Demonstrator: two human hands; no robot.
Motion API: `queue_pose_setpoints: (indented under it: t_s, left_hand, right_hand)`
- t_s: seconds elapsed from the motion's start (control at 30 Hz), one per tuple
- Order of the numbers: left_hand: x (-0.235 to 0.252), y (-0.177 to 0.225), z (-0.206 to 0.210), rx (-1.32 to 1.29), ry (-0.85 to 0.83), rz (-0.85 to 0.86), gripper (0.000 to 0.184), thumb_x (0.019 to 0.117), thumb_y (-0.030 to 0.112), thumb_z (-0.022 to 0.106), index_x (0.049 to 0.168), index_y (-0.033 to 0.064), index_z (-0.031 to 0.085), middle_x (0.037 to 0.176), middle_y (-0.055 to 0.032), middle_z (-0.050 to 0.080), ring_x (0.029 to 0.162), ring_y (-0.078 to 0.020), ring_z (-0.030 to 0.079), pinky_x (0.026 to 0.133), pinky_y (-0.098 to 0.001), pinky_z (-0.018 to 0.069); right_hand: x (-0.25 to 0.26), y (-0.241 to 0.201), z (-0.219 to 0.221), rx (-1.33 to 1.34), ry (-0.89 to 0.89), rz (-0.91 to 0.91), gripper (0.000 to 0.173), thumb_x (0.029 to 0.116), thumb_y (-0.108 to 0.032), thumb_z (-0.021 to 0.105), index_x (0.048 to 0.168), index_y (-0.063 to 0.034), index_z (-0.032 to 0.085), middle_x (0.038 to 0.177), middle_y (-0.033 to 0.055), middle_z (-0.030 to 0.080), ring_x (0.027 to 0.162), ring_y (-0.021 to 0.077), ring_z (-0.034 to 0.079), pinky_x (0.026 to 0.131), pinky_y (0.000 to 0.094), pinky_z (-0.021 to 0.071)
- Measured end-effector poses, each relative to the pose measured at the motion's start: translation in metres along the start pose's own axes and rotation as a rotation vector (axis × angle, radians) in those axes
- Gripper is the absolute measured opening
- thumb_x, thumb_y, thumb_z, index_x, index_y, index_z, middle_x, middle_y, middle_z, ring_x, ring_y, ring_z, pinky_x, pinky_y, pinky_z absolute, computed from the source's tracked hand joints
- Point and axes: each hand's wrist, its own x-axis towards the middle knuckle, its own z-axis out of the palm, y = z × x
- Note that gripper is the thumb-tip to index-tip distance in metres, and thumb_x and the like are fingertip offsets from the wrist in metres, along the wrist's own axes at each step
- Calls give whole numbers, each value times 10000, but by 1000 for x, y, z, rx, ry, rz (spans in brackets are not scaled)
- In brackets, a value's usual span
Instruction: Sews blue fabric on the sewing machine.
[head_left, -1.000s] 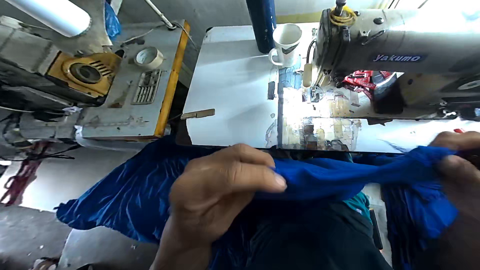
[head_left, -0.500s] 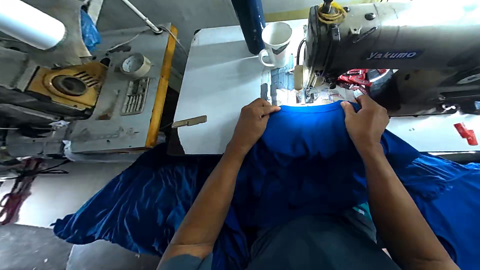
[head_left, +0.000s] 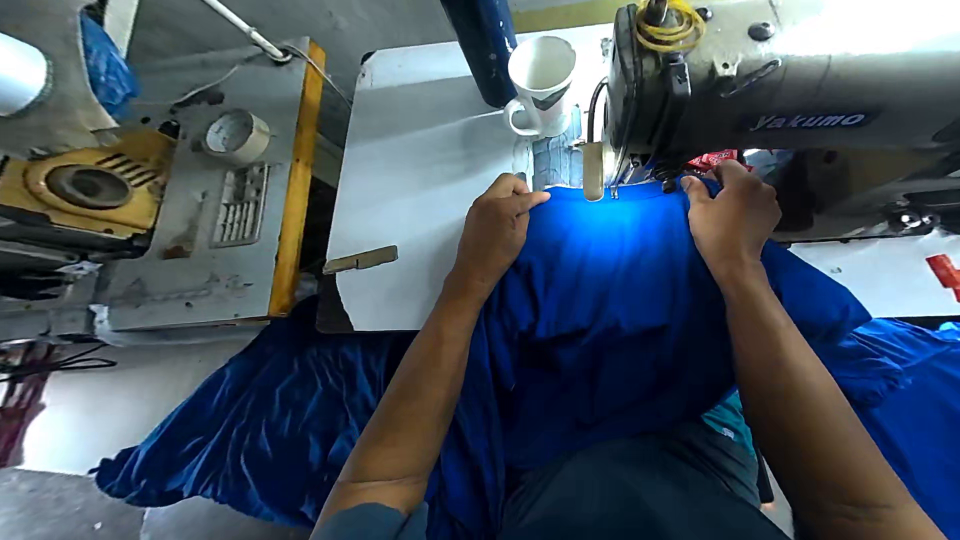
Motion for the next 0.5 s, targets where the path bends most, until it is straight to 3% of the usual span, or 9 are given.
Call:
queue_pose_setpoints:
  t_s: [0.2, 0.27, 0.33, 0.4, 0.5]
  left_hand:
    - [-8, 10, 2, 81, 3, -70, 423, 985, 21, 514, 1266, 238, 745, 1190, -90, 644, 971, -214, 667, 762, -388, 583]
    - [-12, 11, 1, 98, -2, -61, 388, 1004, 65, 526, 1274, 242, 741, 1211, -92, 638, 1020, -224, 653, 818, -393, 578]
    - [-20, 15, -3, 96, 6, -68, 302, 1028, 143, 559, 1248, 215, 752, 1296, -88, 626, 1113, -264, 606, 917, -448, 517]
    - [-30, 26, -13, 88, 60, -90, 249, 1025, 158, 589, 1202, 155, 764, 1366, -95, 608, 1195, -289, 583, 983, -489, 480]
    - [-41, 45, -21, 51, 193, -33, 231, 1011, 87, 594, 1170, 85, 761, 1323, -92, 648, 1201, -231, 620, 1026, -397, 520]
  right_hand:
    - [-6, 2, 0, 22, 12, -45, 413, 1011, -439, 599, 1099, -52, 714, 1015, 196, 731, 962, 420, 700, 760, 665, 500]
    - [-15, 8, -3, 55, 11, -93, 449, 1024, -499, 570, 1102, -70, 677, 980, 192, 697, 879, 399, 684, 687, 626, 508]
    - [-20, 14, -5, 100, 31, -146, 470, 1015, -524, 583, 1161, -88, 680, 1095, 199, 663, 947, 401, 667, 733, 610, 528]
    - [-23, 15, -11, 129, 81, -207, 447, 1019, -478, 601, 1247, -100, 673, 1260, 217, 604, 1078, 406, 637, 817, 604, 536]
    - [-42, 8, -21, 220, 197, -337, 302, 1012, -321, 659, 1197, -88, 714, 1238, 190, 626, 1040, 313, 657, 830, 475, 569]
